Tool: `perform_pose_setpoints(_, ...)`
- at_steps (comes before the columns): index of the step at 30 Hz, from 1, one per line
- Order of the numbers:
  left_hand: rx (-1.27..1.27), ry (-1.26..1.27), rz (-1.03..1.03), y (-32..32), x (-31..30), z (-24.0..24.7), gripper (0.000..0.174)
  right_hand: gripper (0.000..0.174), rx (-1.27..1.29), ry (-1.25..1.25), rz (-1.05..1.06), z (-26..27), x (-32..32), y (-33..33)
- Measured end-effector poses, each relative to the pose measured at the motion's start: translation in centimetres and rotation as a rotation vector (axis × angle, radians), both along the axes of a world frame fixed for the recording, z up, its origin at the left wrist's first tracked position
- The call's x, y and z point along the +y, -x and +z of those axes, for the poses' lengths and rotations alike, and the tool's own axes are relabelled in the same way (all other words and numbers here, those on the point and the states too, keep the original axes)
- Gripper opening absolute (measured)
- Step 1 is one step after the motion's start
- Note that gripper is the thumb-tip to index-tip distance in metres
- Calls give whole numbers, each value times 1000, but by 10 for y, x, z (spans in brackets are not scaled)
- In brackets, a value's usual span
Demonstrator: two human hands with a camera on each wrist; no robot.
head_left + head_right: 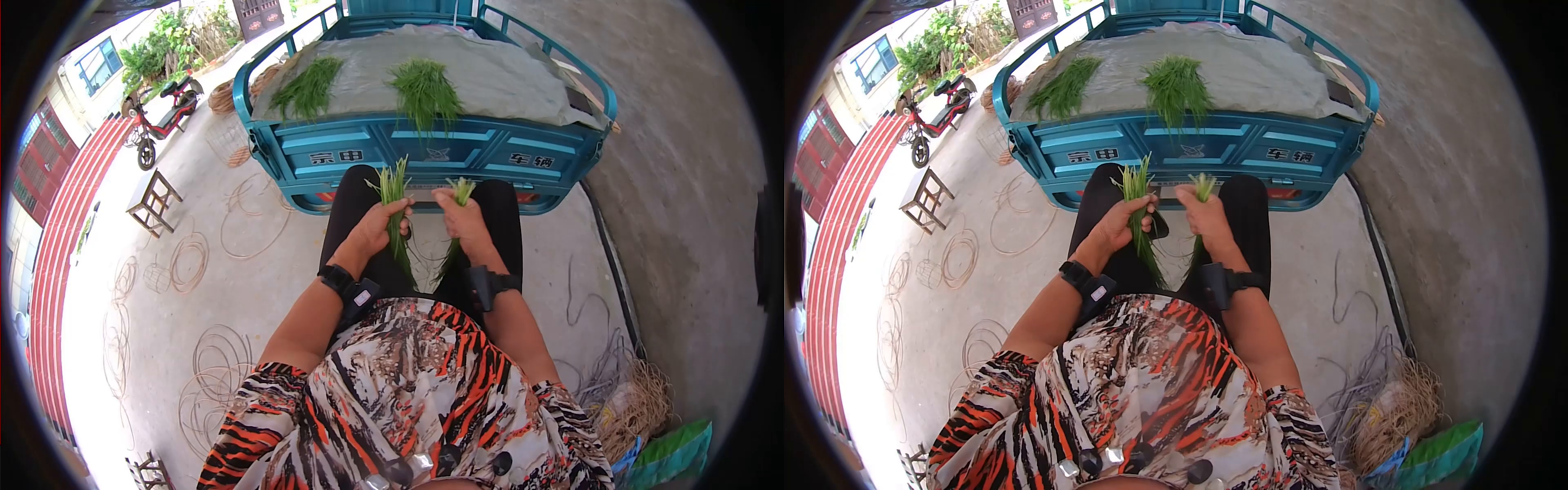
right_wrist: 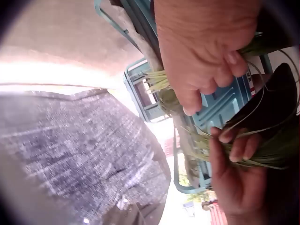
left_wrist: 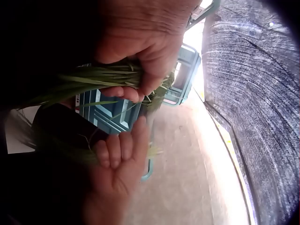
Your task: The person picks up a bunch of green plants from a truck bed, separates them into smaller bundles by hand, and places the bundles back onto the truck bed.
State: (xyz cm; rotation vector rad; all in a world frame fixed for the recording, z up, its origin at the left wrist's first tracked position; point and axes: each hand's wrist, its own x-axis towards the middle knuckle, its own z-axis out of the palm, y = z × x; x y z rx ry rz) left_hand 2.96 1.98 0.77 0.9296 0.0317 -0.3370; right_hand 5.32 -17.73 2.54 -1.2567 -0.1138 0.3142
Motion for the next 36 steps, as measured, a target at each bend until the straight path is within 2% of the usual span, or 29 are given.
perform_pose_setpoints(2, 9, -3, -25, 0, -2, 0, 17, 23, -5, 30, 65, -3, 11, 3)
perform_pose_setpoints(5, -2, -26, -57, -1, -4, -1, 16, 20, -72, 109, 23, -6, 23, 5)
perform_pose_setpoints(11, 17, -24, -73, -5, -7, -9, 16, 17, -114, 95, 21, -13, 30, 2)
perform_pose_setpoints(14, 14, -30, -77, -3, -8, -4, 18, 17, -82, 114, -78, -12, 26, 3)
perform_pose_setpoints(17, 3, -23, -86, -3, -6, -5, 19, 16, 25, -145, -145, -11, 18, -2)
perform_pose_setpoints(21, 21, -38, -90, -4, -8, -6, 19, 21, 98, -203, -22, -8, 16, -1)
perform_pose_setpoints(24, 19, -62, -89, -2, -9, -3, 19, 23, 63, -137, 92, -8, 20, 3)
perform_pose_setpoints(27, 19, -63, -88, -1, -8, -3, 19, 24, 32, -183, 73, -11, 16, -1)
perform_pose_setpoints(34, 17, -27, -25, 2, 1, -1, 20, 25, -149, -330, -270, -29, -7, -27)
perform_pose_setpoints(36, 29, -32, 20, 1, 4, -3, 19, 25, -103, -511, -303, -20, -10, -24)
